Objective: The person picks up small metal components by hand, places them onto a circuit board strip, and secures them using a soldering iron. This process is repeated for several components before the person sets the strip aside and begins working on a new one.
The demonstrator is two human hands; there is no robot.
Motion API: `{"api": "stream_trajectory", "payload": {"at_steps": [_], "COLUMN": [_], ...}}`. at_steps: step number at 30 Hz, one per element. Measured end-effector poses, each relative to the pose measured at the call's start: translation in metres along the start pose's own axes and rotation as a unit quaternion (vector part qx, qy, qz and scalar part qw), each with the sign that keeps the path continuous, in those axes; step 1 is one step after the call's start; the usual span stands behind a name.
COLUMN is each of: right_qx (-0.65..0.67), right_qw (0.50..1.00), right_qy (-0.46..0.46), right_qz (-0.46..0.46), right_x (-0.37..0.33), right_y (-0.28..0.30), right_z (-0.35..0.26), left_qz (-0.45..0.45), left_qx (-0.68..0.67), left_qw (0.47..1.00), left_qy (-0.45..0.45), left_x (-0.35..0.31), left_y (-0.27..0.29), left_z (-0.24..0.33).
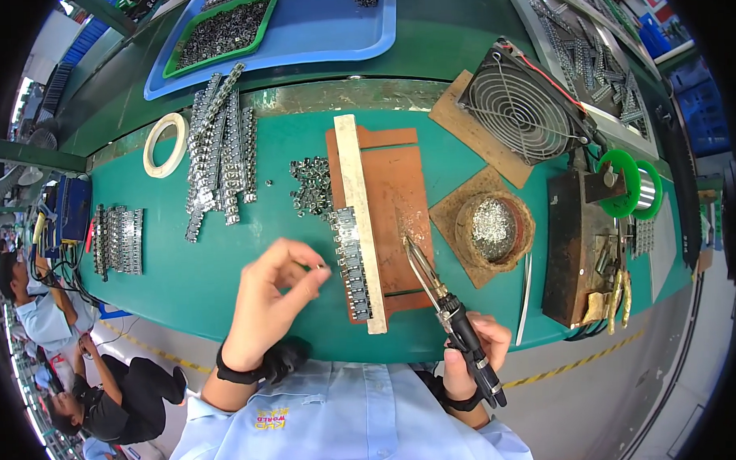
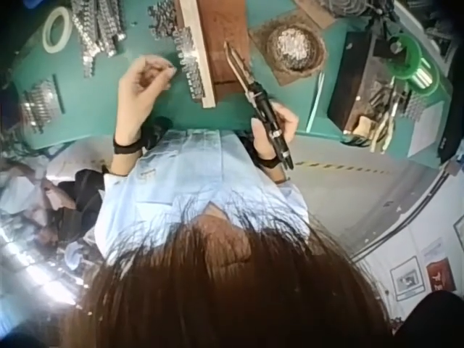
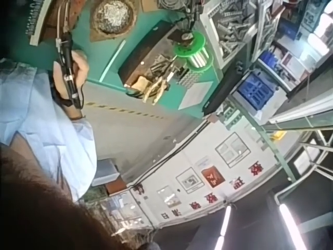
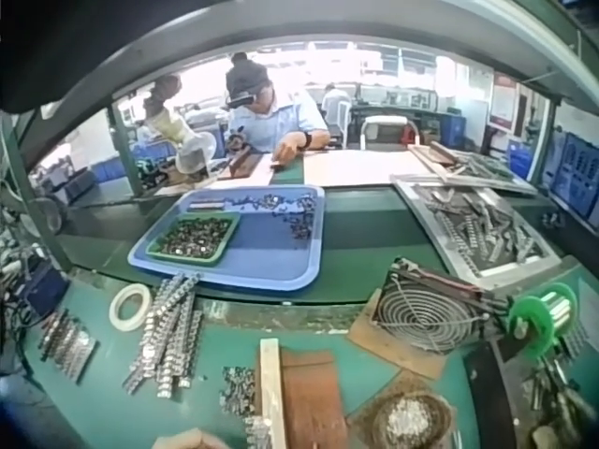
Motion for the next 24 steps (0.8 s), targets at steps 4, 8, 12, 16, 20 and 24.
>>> {"api": "stream_trajectory", "payload": {"at_steps": [4, 8, 12, 16, 20, 24], "right_qx": [0.003, 0.002, -0.012, -0.022, -0.025, -0.029], "right_qw": [1.000, 1.000, 0.999, 0.999, 0.999, 0.999], "right_qy": [-0.012, -0.022, -0.037, -0.039, -0.036, -0.026], "right_qz": [-0.002, 0.004, 0.020, 0.023, 0.029, 0.031], "right_x": [-0.002, -0.001, -0.003, -0.004, -0.003, -0.001], "right_y": [-0.001, -0.002, 0.000, -0.001, -0.001, 0.000], "right_z": [0.002, 0.002, 0.004, 0.004, 0.003, 0.002], "left_qz": [-0.039, -0.048, -0.068, -0.079, -0.091, -0.095], "left_qx": [-0.162, -0.231, -0.268, -0.293, -0.296, -0.289], "left_qw": [0.984, 0.967, 0.955, 0.948, 0.947, 0.948], "left_qy": [0.059, 0.100, 0.111, 0.095, 0.090, 0.089], "left_x": [-0.013, -0.015, -0.013, -0.011, -0.009, -0.007], "left_y": [-0.010, -0.015, -0.021, -0.023, -0.028, -0.029], "left_z": [-0.019, -0.027, -0.031, -0.031, -0.028, -0.027]}}
Point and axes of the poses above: each hand's wrist, its own x-axis towards the middle knuckle, its own y-axis out of the back of the hand, z = x × y, the point moved 9 cm from there along x, towards the middle knuckle, and after that the axes turned 11 degrees about -x, right-handed, at the moved point
